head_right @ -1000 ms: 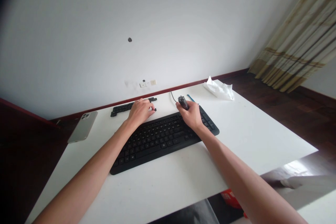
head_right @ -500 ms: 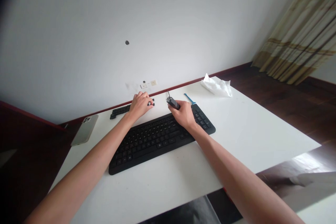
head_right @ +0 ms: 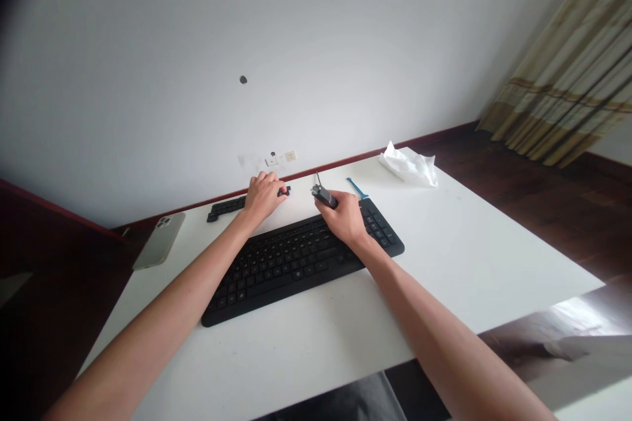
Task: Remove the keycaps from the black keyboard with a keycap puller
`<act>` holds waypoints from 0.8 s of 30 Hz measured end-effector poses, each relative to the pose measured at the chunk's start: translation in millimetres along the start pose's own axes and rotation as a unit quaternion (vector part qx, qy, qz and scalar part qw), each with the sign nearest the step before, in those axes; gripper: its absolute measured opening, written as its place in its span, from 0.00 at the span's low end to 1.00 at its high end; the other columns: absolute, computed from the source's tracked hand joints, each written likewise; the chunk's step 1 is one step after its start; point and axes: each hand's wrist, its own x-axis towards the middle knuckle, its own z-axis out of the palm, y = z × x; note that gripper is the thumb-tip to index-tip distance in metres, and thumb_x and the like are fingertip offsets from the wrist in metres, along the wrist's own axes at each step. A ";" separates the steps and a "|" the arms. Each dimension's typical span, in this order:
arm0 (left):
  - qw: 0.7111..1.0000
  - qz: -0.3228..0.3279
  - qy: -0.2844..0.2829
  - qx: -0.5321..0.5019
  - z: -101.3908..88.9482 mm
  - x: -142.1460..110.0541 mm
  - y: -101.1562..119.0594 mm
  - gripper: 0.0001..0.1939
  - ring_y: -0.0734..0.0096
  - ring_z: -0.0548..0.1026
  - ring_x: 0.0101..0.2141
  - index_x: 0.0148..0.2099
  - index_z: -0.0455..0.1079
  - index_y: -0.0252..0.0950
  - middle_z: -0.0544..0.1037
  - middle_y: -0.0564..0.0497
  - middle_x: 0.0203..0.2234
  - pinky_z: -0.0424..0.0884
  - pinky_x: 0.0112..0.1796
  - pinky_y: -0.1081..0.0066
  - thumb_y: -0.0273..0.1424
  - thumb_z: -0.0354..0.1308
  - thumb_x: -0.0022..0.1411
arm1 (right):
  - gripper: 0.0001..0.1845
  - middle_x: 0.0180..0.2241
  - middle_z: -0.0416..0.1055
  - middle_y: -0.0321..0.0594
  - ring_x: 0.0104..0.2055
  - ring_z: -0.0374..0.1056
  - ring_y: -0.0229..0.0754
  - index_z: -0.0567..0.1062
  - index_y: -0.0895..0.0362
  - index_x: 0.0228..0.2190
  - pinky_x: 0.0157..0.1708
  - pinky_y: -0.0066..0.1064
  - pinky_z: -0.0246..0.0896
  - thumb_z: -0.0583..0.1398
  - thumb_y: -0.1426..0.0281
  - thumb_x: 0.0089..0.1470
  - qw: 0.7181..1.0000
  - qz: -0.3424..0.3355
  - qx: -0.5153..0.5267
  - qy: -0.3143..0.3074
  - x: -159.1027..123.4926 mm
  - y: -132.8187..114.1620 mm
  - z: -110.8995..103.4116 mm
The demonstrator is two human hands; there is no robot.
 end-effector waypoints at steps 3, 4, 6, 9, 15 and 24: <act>0.999 -0.007 0.028 0.017 -1.8 -9.0 -0.2 0.09 0.49 0.67 0.50 0.48 0.78 0.41 0.76 0.42 0.48 0.63 0.49 0.54 0.33 0.66 0.65 | 0.24 0.20 0.45 0.31 0.26 0.43 0.36 0.50 0.53 0.20 0.24 0.32 0.41 0.59 0.59 0.54 1.000 0.005 0.008 0.010 0.5 0.6 -0.7; 0.999 -0.011 0.035 0.020 -2.6 -12.5 -0.9 0.12 0.48 0.67 0.50 0.51 0.77 0.42 0.76 0.42 0.49 0.63 0.49 0.54 0.34 0.67 0.65 | 0.24 0.20 0.45 0.31 0.26 0.43 0.35 0.50 0.53 0.20 0.24 0.32 0.41 0.59 0.59 0.55 1.000 0.005 0.012 0.011 0.6 1.0 -0.8; 0.999 -0.021 0.042 0.021 -3.7 -19.3 -3.2 0.17 0.48 0.66 0.51 0.56 0.74 0.43 0.75 0.42 0.50 0.62 0.50 0.54 0.34 0.67 0.65 | 0.24 0.20 0.45 0.31 0.26 0.43 0.35 0.51 0.53 0.19 0.25 0.32 0.42 0.59 0.59 0.55 1.000 0.002 0.015 0.010 0.9 1.9 -0.7; 0.998 -0.041 0.043 0.012 -2.9 -26.2 -7.4 0.20 0.47 0.67 0.52 0.59 0.72 0.43 0.75 0.42 0.51 0.62 0.51 0.53 0.32 0.66 0.66 | 0.25 0.21 0.45 0.31 0.26 0.43 0.35 0.52 0.53 0.19 0.25 0.32 0.42 0.60 0.58 0.56 1.000 -0.005 0.006 0.010 0.9 3.5 0.0; 0.996 -0.062 0.058 -0.020 -0.7 -27.9 -11.3 0.19 0.47 0.68 0.52 0.58 0.73 0.41 0.76 0.42 0.50 0.63 0.52 0.53 0.31 0.65 0.66 | 0.26 0.20 0.45 0.31 0.25 0.44 0.35 0.51 0.53 0.19 0.25 0.32 0.42 0.60 0.57 0.57 1.000 -0.003 -0.005 0.010 0.6 5.9 -0.8; 0.952 -0.114 0.111 -0.262 -21.3 -91.8 -73.6 0.10 0.66 0.75 0.40 0.49 0.77 0.41 0.79 0.50 0.43 0.71 0.46 0.67 0.34 0.60 0.67 | 0.25 0.19 0.49 0.31 0.26 0.47 0.37 0.58 0.54 0.19 0.27 0.33 0.46 0.62 0.54 0.57 1.000 0.020 0.024 0.002 1.6 8.1 -5.7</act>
